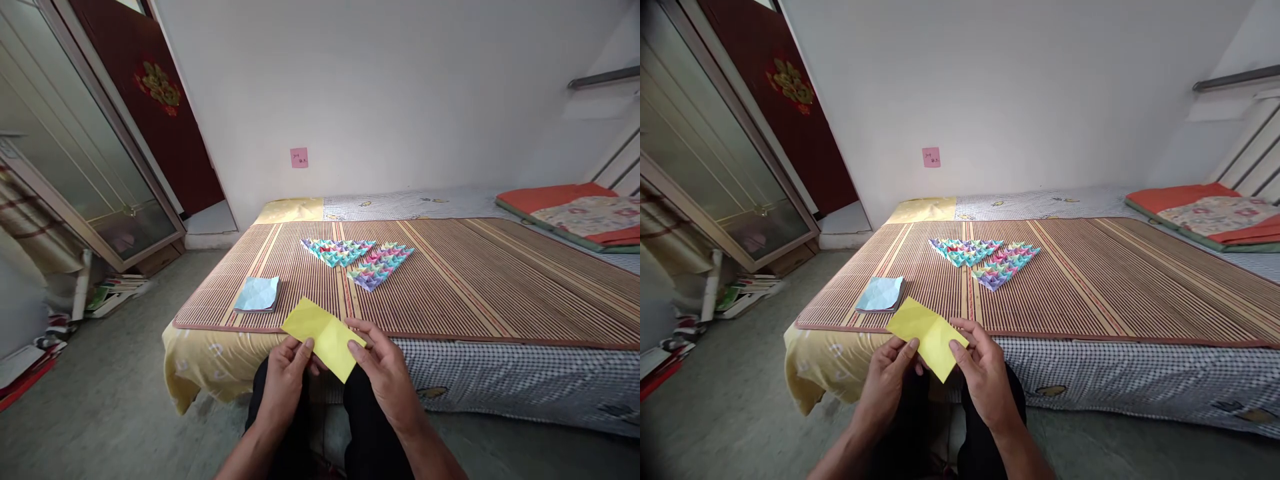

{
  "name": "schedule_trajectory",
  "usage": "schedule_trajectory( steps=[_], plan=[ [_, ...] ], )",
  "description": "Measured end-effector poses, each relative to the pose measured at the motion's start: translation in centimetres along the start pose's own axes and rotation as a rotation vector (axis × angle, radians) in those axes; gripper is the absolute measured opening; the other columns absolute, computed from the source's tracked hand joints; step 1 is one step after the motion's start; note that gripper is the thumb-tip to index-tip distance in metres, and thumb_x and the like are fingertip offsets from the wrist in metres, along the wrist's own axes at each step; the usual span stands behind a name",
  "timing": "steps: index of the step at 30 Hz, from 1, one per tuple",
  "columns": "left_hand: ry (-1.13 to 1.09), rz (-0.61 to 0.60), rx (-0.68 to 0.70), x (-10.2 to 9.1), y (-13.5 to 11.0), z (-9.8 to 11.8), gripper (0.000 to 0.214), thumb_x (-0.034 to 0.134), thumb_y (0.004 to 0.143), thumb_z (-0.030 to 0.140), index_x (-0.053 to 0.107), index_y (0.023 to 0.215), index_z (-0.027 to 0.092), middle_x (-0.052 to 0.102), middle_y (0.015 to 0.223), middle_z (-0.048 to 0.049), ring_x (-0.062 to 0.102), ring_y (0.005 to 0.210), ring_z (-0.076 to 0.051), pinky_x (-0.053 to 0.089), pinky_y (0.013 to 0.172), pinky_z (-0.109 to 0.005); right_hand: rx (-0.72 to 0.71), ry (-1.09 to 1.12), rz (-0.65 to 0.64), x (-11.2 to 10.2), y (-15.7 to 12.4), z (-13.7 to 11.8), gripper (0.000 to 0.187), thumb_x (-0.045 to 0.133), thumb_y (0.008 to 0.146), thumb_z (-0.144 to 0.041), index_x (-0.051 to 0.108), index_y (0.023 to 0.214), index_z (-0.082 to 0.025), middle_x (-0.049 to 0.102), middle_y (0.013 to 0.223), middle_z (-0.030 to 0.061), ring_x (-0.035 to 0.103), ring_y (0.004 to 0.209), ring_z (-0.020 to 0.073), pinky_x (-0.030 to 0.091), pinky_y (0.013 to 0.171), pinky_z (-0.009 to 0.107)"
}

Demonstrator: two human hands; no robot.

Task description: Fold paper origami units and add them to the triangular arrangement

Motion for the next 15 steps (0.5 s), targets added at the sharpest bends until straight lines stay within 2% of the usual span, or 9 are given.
schedule_trajectory(
  steps=[4, 7, 9, 11, 13, 15],
  plan=[
    [-0.132, 0.044, -0.103, -0.40, 0.49, 0.30, 0.040, 0.087, 0.075, 0.052, 0.076, 0.077, 0.014, 0.069, 0.061, -0.0028, 0.056, 0.050, -0.012, 0.047, 0.052, -0.022, -0.169, -0.192, -0.049, -0.43, -0.19, -0.53, 0.042, 0.059, 0.098, -0.029, 0.069, 0.138, -0.027, 0.076, 0.122, 0.0099, 0.074, 0.110, 0.0276, 0.063, 0.089, 0.037],
    [-0.172, 0.035, -0.135, -0.46, 0.49, 0.54, 0.040, 0.089, 0.073, 0.051, 0.077, 0.081, 0.014, 0.069, 0.061, -0.0024, 0.057, 0.052, -0.012, 0.048, 0.052, -0.021, -0.262, -0.406, -0.103, -0.39, -0.28, -0.69, 0.045, 0.060, 0.091, -0.017, 0.077, 0.129, -0.033, 0.076, 0.121, 0.0060, 0.067, 0.125, 0.0291, 0.055, 0.107, 0.043],
    [-0.203, 0.012, -0.157, -0.32, 0.39, 0.63, 0.039, 0.090, 0.072, 0.049, 0.078, 0.084, 0.013, 0.070, 0.064, -0.0027, 0.058, 0.053, -0.011, 0.049, 0.053, -0.021, -0.294, -0.458, -0.119, -0.17, -0.28, -0.61, 0.045, 0.059, 0.088, -0.013, 0.081, 0.121, -0.035, 0.076, 0.118, 0.0050, 0.068, 0.123, 0.0282, 0.056, 0.106, 0.041],
    [-0.231, 0.003, -0.177, -0.12, 0.28, 0.66, 0.039, 0.091, 0.071, 0.048, 0.078, 0.083, 0.013, 0.069, 0.066, -0.0026, 0.058, 0.055, -0.012, 0.050, 0.053, -0.021, -0.318, -0.447, -0.111, 0.08, -0.22, -0.41, 0.040, 0.060, 0.089, -0.014, 0.082, 0.116, -0.034, 0.074, 0.118, 0.0056, 0.070, 0.117, 0.0266, 0.059, 0.096, 0.036],
    [-0.246, -0.002, -0.183, 0.06, 0.17, 0.68, 0.038, 0.091, 0.071, 0.049, 0.079, 0.082, 0.015, 0.070, 0.067, -0.0026, 0.059, 0.057, -0.012, 0.050, 0.054, -0.021, -0.356, -0.431, -0.070, 0.30, -0.11, -0.24, 0.027, 0.063, 0.094, -0.020, 0.082, 0.108, -0.031, 0.071, 0.122, 0.0071, 0.070, 0.117, 0.0262, 0.059, 0.093, 0.033],
    [-0.240, -0.018, -0.174, 0.19, 0.07, 0.66, 0.037, 0.090, 0.074, 0.049, 0.080, 0.086, 0.015, 0.072, 0.070, -0.0035, 0.061, 0.058, -0.013, 0.051, 0.056, -0.022, -0.393, -0.429, -0.005, 0.47, 0.03, -0.18, 0.016, 0.065, 0.097, -0.027, 0.081, 0.098, -0.028, 0.070, 0.124, 0.0087, 0.068, 0.118, 0.0269, 0.057, 0.096, 0.034]
  ],
)
Point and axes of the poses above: each hand's wrist, its own y-axis towards the middle knuckle, its own x-axis out of the palm, z = x × y, the point moved 1 cm from there along y, towards the middle knuckle
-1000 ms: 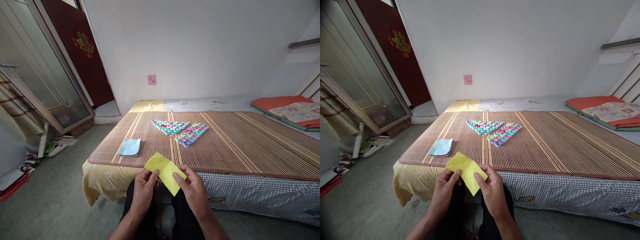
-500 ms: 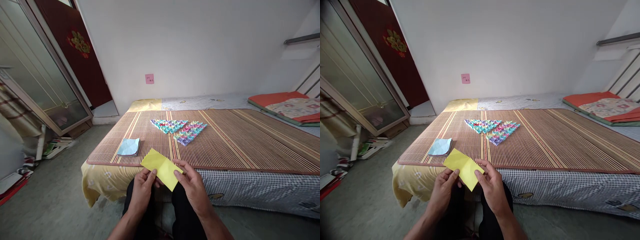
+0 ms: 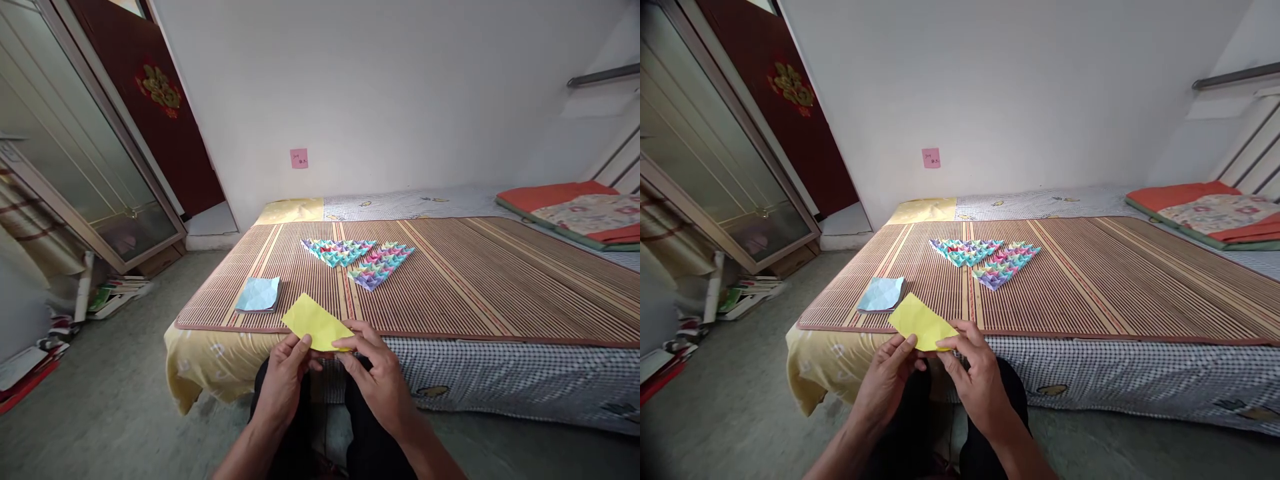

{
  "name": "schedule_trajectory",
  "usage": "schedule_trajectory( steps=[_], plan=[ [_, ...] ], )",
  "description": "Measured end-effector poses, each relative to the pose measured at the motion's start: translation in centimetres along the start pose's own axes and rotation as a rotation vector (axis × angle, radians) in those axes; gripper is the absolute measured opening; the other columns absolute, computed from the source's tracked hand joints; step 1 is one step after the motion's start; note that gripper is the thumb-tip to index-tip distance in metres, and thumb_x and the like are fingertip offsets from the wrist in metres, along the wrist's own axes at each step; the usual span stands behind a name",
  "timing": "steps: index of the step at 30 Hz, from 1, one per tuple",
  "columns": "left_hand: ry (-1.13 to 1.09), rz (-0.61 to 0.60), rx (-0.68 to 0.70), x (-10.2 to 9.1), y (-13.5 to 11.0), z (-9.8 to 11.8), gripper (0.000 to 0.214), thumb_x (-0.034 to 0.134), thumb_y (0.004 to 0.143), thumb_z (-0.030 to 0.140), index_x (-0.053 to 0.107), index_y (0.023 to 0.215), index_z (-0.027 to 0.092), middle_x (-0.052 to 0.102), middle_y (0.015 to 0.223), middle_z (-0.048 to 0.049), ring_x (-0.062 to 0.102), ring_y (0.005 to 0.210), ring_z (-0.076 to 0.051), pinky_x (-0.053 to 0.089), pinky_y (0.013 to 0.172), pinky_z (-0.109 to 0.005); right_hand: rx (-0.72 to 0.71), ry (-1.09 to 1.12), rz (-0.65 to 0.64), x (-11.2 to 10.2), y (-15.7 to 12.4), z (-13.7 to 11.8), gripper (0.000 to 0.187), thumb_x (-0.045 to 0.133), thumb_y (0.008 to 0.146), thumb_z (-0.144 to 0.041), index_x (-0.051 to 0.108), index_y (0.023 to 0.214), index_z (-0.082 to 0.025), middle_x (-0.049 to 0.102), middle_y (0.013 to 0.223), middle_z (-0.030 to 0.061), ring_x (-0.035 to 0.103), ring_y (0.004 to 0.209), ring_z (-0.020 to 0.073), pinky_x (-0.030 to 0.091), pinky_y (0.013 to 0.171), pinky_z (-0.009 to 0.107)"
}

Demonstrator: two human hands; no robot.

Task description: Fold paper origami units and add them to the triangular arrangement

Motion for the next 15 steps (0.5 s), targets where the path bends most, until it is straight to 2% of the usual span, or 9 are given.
schedule_trajectory(
  steps=[3, 6, 12, 15],
  plan=[
    [0.046, -0.031, 0.037, 0.1, -0.1, -0.2, 0.035, 0.085, 0.081, 0.048, 0.082, 0.092, 0.015, 0.076, 0.079, -0.0063, 0.062, 0.060, -0.014, 0.051, 0.059, -0.023, 0.004, -0.012, 0.068, 0.2, 0.2, 0.0, 0.018, 0.064, 0.099, -0.030, 0.073, 0.085, -0.024, 0.071, 0.110, 0.0092, 0.070, 0.107, 0.0259, 0.056, 0.091, 0.034],
    [0.078, -0.015, 0.081, 0.1, -0.3, -0.4, 0.035, 0.085, 0.081, 0.048, 0.083, 0.091, 0.014, 0.078, 0.086, -0.0077, 0.059, 0.062, -0.013, 0.051, 0.061, -0.023, 0.044, 0.014, 0.081, 0.5, 0.1, 0.1, 0.018, 0.063, 0.099, -0.029, 0.066, 0.082, -0.023, 0.069, 0.097, 0.0073, 0.069, 0.094, 0.0238, 0.055, 0.083, 0.032],
    [0.023, 0.029, 0.065, 0.4, -0.4, -0.9, 0.033, 0.097, 0.065, 0.039, 0.082, 0.084, 0.015, 0.078, 0.083, -0.0060, 0.058, 0.065, -0.013, 0.051, 0.060, -0.022, 0.139, 0.094, 0.103, 1.0, -0.2, 0.8, 0.015, 0.065, 0.095, -0.030, 0.060, 0.083, -0.023, 0.069, 0.092, 0.0052, 0.070, 0.088, 0.0225, 0.054, 0.077, 0.030],
    [-0.005, 0.054, 0.047, 0.4, -0.3, -1.1, 0.030, 0.098, 0.064, 0.036, 0.081, 0.076, 0.015, 0.073, 0.073, -0.0036, 0.056, 0.064, -0.012, 0.049, 0.060, -0.021, 0.165, 0.120, 0.110, 1.1, -0.4, 1.0, 0.016, 0.063, 0.095, -0.032, 0.058, 0.084, -0.023, 0.069, 0.092, 0.0052, 0.069, 0.084, 0.0220, 0.055, 0.071, 0.029]
  ],
)
Point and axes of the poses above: each hand's wrist, its own y-axis towards the middle knuckle, its own x-axis out of the palm, z = x × y, the point moved 1 cm from there along y, towards the middle knuckle
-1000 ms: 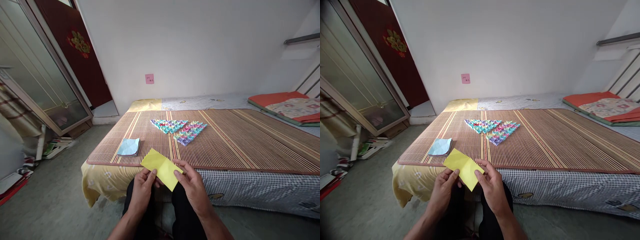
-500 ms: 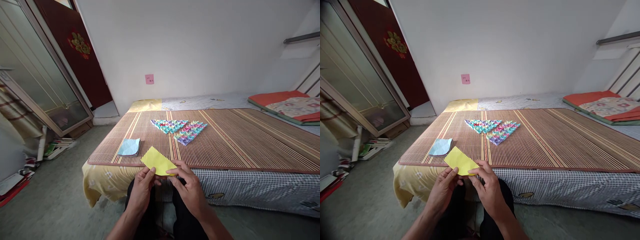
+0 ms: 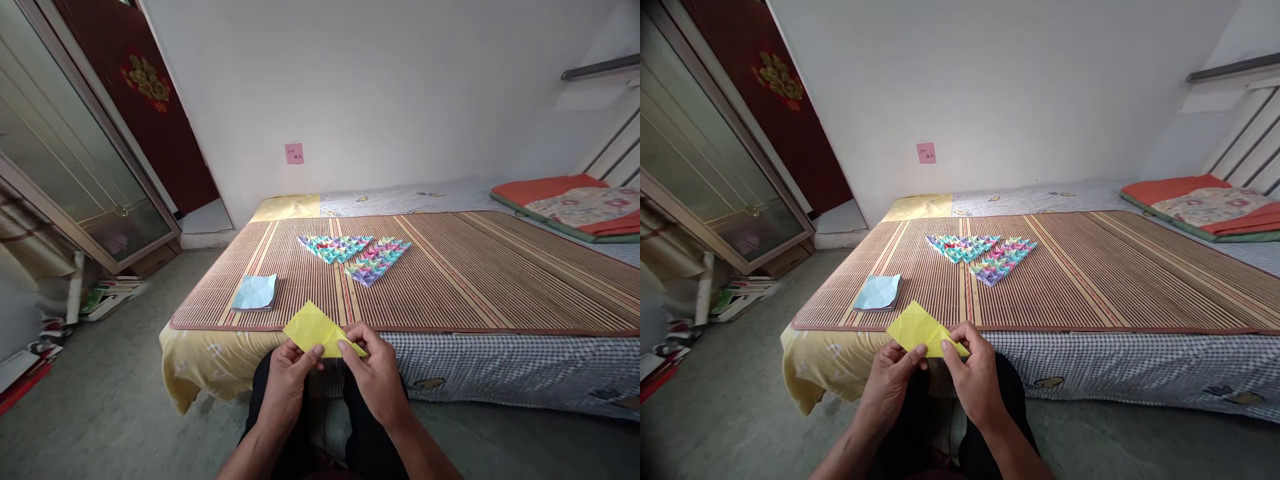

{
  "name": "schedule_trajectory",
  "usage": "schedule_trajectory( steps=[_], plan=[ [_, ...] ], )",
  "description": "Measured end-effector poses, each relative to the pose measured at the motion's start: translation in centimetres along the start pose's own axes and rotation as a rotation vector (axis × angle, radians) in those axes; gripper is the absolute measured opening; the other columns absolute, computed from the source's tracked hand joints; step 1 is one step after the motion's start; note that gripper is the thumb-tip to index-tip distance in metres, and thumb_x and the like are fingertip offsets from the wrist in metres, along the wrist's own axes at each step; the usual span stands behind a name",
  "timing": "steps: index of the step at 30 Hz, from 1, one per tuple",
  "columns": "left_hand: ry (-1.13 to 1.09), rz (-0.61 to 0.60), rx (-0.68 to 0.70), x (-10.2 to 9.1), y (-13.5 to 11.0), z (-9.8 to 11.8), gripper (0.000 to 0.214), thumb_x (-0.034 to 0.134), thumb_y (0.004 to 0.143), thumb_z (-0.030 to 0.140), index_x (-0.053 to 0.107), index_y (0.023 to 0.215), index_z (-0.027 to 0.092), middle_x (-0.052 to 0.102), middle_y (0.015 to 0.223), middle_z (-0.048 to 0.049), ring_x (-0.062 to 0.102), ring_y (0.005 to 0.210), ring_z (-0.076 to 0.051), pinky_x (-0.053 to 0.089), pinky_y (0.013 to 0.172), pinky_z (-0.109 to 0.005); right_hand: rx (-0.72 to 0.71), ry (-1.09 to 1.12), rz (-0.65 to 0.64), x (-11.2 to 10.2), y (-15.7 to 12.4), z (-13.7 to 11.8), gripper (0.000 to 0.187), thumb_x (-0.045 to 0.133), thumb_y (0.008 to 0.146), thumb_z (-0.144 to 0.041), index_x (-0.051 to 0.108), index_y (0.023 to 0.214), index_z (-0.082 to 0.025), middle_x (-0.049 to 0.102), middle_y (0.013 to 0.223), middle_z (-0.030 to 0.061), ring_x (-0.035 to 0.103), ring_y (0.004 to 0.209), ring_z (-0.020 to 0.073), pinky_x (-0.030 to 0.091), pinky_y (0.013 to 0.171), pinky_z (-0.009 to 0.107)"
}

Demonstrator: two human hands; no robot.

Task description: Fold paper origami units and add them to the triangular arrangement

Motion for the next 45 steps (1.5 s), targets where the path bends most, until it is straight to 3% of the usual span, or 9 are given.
schedule_trajectory(
  steps=[7, 10, 15, 17, 25, 34, 38, 40, 45],
  plan=[
    [-0.097, 0.035, -0.132, -0.5, 0.6, -0.5, 0.038, 0.101, 0.058, 0.036, 0.083, 0.081, 0.012, 0.070, 0.069, -0.0023, 0.049, 0.055, -0.008, 0.043, 0.054, -0.018, 0.073, 0.082, -0.038, 0.2, -0.1, 0.2, 0.016, 0.064, 0.094, -0.034, 0.057, 0.085, -0.023, 0.065, 0.083, 0.0029, 0.065, 0.075, 0.0203, 0.056, 0.068, 0.030],
    [-0.098, 0.044, -0.111, -0.6, 0.7, -0.7, 0.038, 0.101, 0.058, 0.036, 0.082, 0.081, 0.012, 0.069, 0.067, -0.0014, 0.048, 0.055, -0.007, 0.042, 0.053, -0.017, 0.114, 0.159, -0.046, 0.4, -0.1, 0.4, 0.016, 0.066, 0.094, -0.035, 0.058, 0.086, -0.023, 0.068, 0.085, 0.0039, 0.067, 0.076, 0.0204, 0.057, 0.068, 0.030],
    [-0.055, 0.084, -0.021, -0.6, 0.6, -0.7, 0.037, 0.103, 0.057, 0.033, 0.081, 0.078, 0.013, 0.071, 0.070, -0.0009, 0.055, 0.062, -0.009, 0.046, 0.057, -0.017, 0.150, 0.244, -0.066, 0.6, 0.3, 0.3, 0.025, 0.070, 0.093, -0.037, 0.067, 0.112, -0.022, 0.076, 0.102, 0.0080, 0.073, 0.090, 0.0229, 0.061, 0.083, 0.035],
    [-0.058, 0.058, -0.022, -0.6, 0.4, -0.5, 0.036, 0.102, 0.060, 0.033, 0.081, 0.081, 0.013, 0.071, 0.072, -0.0008, 0.054, 0.062, -0.008, 0.047, 0.057, -0.016, 0.141, 0.239, -0.104, 0.6, 0.4, 0.2, 0.023, 0.071, 0.094, -0.040, 0.071, 0.106, -0.021, 0.077, 0.102, 0.0087, 0.073, 0.091, 0.0233, 0.060, 0.083, 0.034],
    [-0.352, 0.029, -0.272, -1.2, 0.6, -0.5, 0.033, 0.099, 0.067, 0.032, 0.080, 0.089, 0.014, 0.076, 0.091, -0.0045, 0.064, 0.075, -0.012, 0.051, 0.055, -0.019, 0.088, 0.176, -0.115, 0.1, 0.3, 0.5, 0.023, 0.068, 0.098, -0.043, 0.074, 0.095, -0.020, 0.076, 0.095, 0.0066, 0.071, 0.083, 0.0215, 0.056, 0.075, 0.030],
    [-0.390, -0.196, -0.544, -1.5, -0.5, -0.5, 0.034, 0.098, 0.069, 0.026, 0.079, 0.095, 0.015, 0.077, 0.109, -0.0094, 0.072, 0.100, -0.024, 0.059, 0.080, -0.031, -0.154, -0.029, -0.164, -1.6, 0.8, -0.7, 0.013, 0.061, 0.101, -0.023, 0.072, 0.095, -0.027, 0.069, 0.121, 0.0072, 0.065, 0.119, 0.0254, 0.054, 0.097, 0.038],
    [-0.288, -0.231, -0.422, -1.1, -0.7, -0.8, 0.024, 0.095, 0.072, 0.021, 0.074, 0.081, 0.014, 0.070, 0.082, -0.0025, 0.064, 0.075, -0.012, 0.053, 0.071, -0.023, -0.171, -0.054, -0.211, -2.1, 0.7, -0.8, 0.018, 0.060, 0.099, -0.017, 0.069, 0.086, -0.026, 0.063, 0.138, 0.0058, 0.059, 0.133, 0.0254, 0.049, 0.108, 0.042],
    [-0.200, -0.202, -0.295, -0.9, -0.7, -0.9, 0.028, 0.096, 0.071, 0.022, 0.074, 0.088, 0.015, 0.070, 0.081, -0.0018, 0.061, 0.071, -0.010, 0.048, 0.064, -0.019, -0.181, -0.043, -0.242, -2.1, 0.7, -0.7, 0.020, 0.059, 0.098, -0.014, 0.069, 0.086, -0.026, 0.060, 0.145, 0.0046, 0.055, 0.140, 0.0253, 0.045, 0.115, 0.043],
    [-0.018, -0.051, -0.035, -0.7, -0.7, -0.9, 0.047, 0.095, 0.071, 0.028, 0.073, 0.112, 0.018, 0.073, 0.083, -0.0011, 0.060, 0.070, -0.012, 0.047, 0.061, -0.019, -0.059, 0.059, -0.165, -1.9, 0.7, -0.3, 0.029, 0.059, 0.103, -0.027, 0.068, 0.130, -0.031, 0.060, 0.150, 0.0082, 0.057, 0.139, 0.0259, 0.047, 0.115, 0.045]
  ],
)
Point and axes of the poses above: each hand's wrist, its own y-axis towards the middle knuckle, its own x-axis out of the palm, z = x × y, the point moved 1 cm from there along y, towards the middle knuckle
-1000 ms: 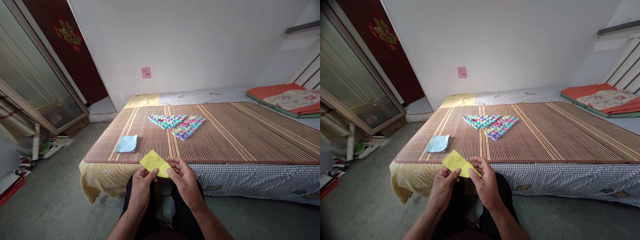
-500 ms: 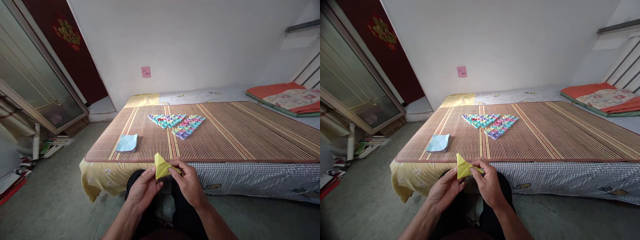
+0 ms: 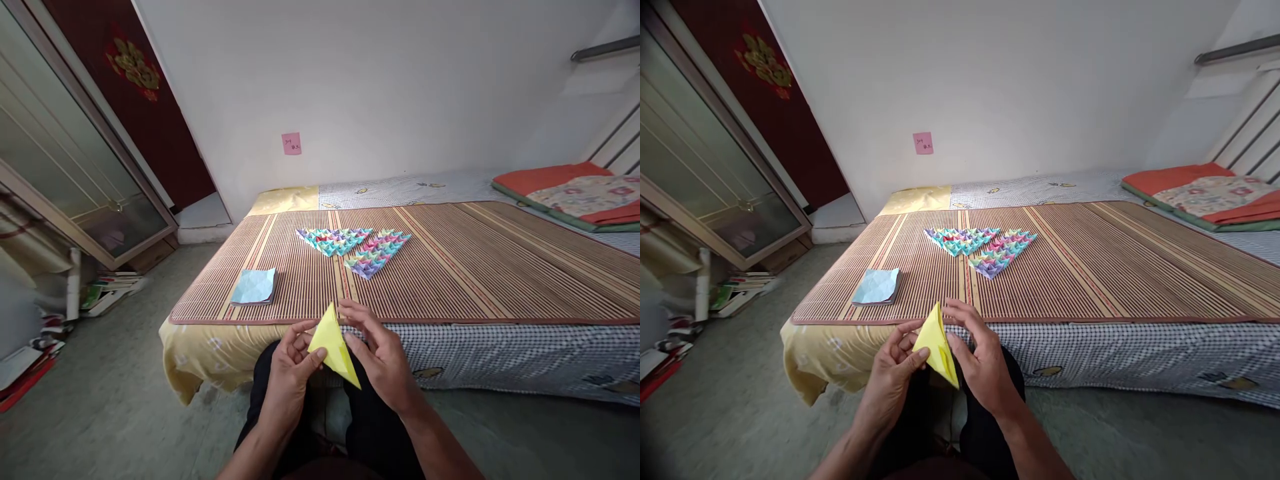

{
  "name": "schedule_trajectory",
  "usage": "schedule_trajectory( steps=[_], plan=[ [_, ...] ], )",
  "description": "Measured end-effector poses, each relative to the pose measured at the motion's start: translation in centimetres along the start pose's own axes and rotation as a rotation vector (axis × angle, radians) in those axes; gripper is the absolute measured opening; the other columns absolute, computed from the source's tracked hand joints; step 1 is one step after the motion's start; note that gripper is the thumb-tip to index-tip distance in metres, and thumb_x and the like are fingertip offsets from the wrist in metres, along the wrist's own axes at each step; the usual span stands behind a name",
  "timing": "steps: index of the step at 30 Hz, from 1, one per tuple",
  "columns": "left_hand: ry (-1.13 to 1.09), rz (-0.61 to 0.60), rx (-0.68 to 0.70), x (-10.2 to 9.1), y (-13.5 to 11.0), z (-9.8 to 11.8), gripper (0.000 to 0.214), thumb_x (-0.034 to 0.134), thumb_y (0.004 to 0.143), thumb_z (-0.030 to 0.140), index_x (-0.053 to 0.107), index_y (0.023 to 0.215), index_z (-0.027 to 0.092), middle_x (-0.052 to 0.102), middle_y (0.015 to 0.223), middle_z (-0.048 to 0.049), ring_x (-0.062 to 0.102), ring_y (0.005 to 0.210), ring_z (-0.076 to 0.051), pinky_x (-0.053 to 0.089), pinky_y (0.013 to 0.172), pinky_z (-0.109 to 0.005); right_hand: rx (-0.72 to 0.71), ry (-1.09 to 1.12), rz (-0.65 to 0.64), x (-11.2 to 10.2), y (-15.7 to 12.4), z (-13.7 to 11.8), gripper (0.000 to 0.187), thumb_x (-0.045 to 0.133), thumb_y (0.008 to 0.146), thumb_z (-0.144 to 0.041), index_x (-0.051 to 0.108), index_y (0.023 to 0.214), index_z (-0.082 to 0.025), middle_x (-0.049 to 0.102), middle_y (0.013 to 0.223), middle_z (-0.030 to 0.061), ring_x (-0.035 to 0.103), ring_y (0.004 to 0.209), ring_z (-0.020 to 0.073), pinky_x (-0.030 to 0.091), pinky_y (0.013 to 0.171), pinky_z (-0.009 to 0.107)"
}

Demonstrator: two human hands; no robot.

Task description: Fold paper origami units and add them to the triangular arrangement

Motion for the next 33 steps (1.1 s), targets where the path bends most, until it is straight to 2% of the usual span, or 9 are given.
schedule_trajectory(
  steps=[2, 5, 7, 10, 14, 17, 23, 29, 33],
  plan=[
    [0.050, 0.054, 0.050, 0.0, 0.0, 0.1, 0.041, 0.095, 0.072, 0.029, 0.075, 0.105, 0.016, 0.075, 0.089, -0.0037, 0.063, 0.074, -0.013, 0.048, 0.063, -0.019, 0.105, 0.072, 0.015, 0.2, 0.0, -0.1, 0.036, 0.059, 0.104, -0.036, 0.063, 0.139, -0.027, 0.070, 0.135, 0.0110, 0.067, 0.124, 0.0261, 0.054, 0.105, 0.043],
    [0.076, 0.100, 0.078, 0.1, 0.0, 0.3, 0.034, 0.094, 0.072, 0.030, 0.077, 0.098, 0.016, 0.076, 0.091, -0.0049, 0.064, 0.077, -0.015, 0.050, 0.064, -0.020, 0.194, 0.075, -0.122, 0.7, 0.0, -0.6, 0.031, 0.065, 0.099, -0.041, 0.070, 0.122, -0.022, 0.076, 0.109, 0.0086, 0.072, 0.100, 0.0246, 0.058, 0.088, 0.037],
    [0.085, 0.069, 0.058, 0.2, 0.0, 0.4, 0.034, 0.094, 0.070, 0.032, 0.077, 0.096, 0.016, 0.075, 0.088, -0.0042, 0.062, 0.074, -0.014, 0.049, 0.062, -0.020, 0.175, 0.010, -0.159, 1.0, 0.0, -0.9, 0.020, 0.066, 0.098, -0.039, 0.072, 0.102, -0.021, 0.074, 0.092, 0.0044, 0.069, 0.085, 0.0210, 0.054, 0.076, 0.032],
    [0.128, -0.063, 0.000, 0.1, 0.0, 0.7, 0.032, 0.091, 0.075, 0.037, 0.079, 0.095, 0.015, 0.075, 0.087, -0.0056, 0.061, 0.074, -0.015, 0.048, 0.061, -0.021, 0.130, -0.079, -0.134, 1.0, 0.0, -1.1, 0.025, 0.059, 0.102, -0.037, 0.065, 0.083, -0.021, 0.061, 0.074, -0.0009, 0.055, 0.068, 0.0160, 0.044, 0.064, 0.028],
    [0.087, -0.152, -0.089, -0.4, 0.2, 1.1, 0.028, 0.080, 0.089, 0.042, 0.081, 0.099, 0.016, 0.074, 0.083, -0.0051, 0.062, 0.070, -0.015, 0.050, 0.067, -0.023, 0.151, -0.106, -0.302, 0.5, -0.1, -1.6, 0.027, 0.055, 0.103, -0.033, 0.057, 0.079, -0.022, 0.048, 0.071, -0.0037, 0.045, 0.065, 0.0142, 0.035, 0.060, 0.027],
    [0.061, -0.141, -0.111, -0.6, 0.3, 1.2, 0.025, 0.085, 0.084, 0.038, 0.081, 0.094, 0.016, 0.073, 0.078, -0.0039, 0.063, 0.066, -0.015, 0.051, 0.066, -0.025, 0.190, -0.089, -0.396, 0.3, -0.3, -1.9, 0.027, 0.057, 0.103, -0.031, 0.055, 0.078, -0.022, 0.045, 0.071, -0.0042, 0.042, 0.066, 0.0141, 0.033, 0.060, 0.027],
    [0.098, -0.004, 0.025, 0.0, 0.1, 1.4, 0.027, 0.091, 0.076, 0.039, 0.079, 0.081, 0.016, 0.070, 0.070, -0.0005, 0.060, 0.062, -0.013, 0.050, 0.061, -0.023, 0.184, -0.055, -0.299, 0.8, -0.3, -1.7, 0.023, 0.061, 0.100, -0.031, 0.060, 0.080, -0.021, 0.048, 0.071, -0.0038, 0.045, 0.067, 0.0141, 0.036, 0.061, 0.027],
    [0.086, -0.101, -0.082, 0.4, 0.0, 1.5, 0.033, 0.098, 0.064, 0.032, 0.082, 0.088, 0.016, 0.077, 0.076, -0.0041, 0.068, 0.066, -0.018, 0.054, 0.069, -0.028, 0.160, -0.084, -0.189, 0.5, 0.2, -1.8, 0.024, 0.063, 0.099, -0.038, 0.068, 0.082, -0.021, 0.061, 0.072, -0.0006, 0.056, 0.066, 0.0163, 0.042, 0.059, 0.027],
    [0.071, -0.118, -0.105, 0.3, 0.0, 1.1, 0.030, 0.098, 0.064, 0.030, 0.082, 0.083, 0.015, 0.076, 0.072, -0.0041, 0.066, 0.065, -0.018, 0.052, 0.065, -0.027, 0.142, -0.085, -0.148, 0.2, 0.2, -1.8, 0.020, 0.065, 0.097, -0.035, 0.070, 0.084, -0.021, 0.067, 0.075, 0.0002, 0.062, 0.069, 0.0179, 0.047, 0.061, 0.027]
  ],
)
Point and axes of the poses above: each hand's wrist, its own y-axis towards the middle knuckle, its own x-axis out of the palm, z = x × y, the point moved 1 cm from there along y, towards the middle knuckle
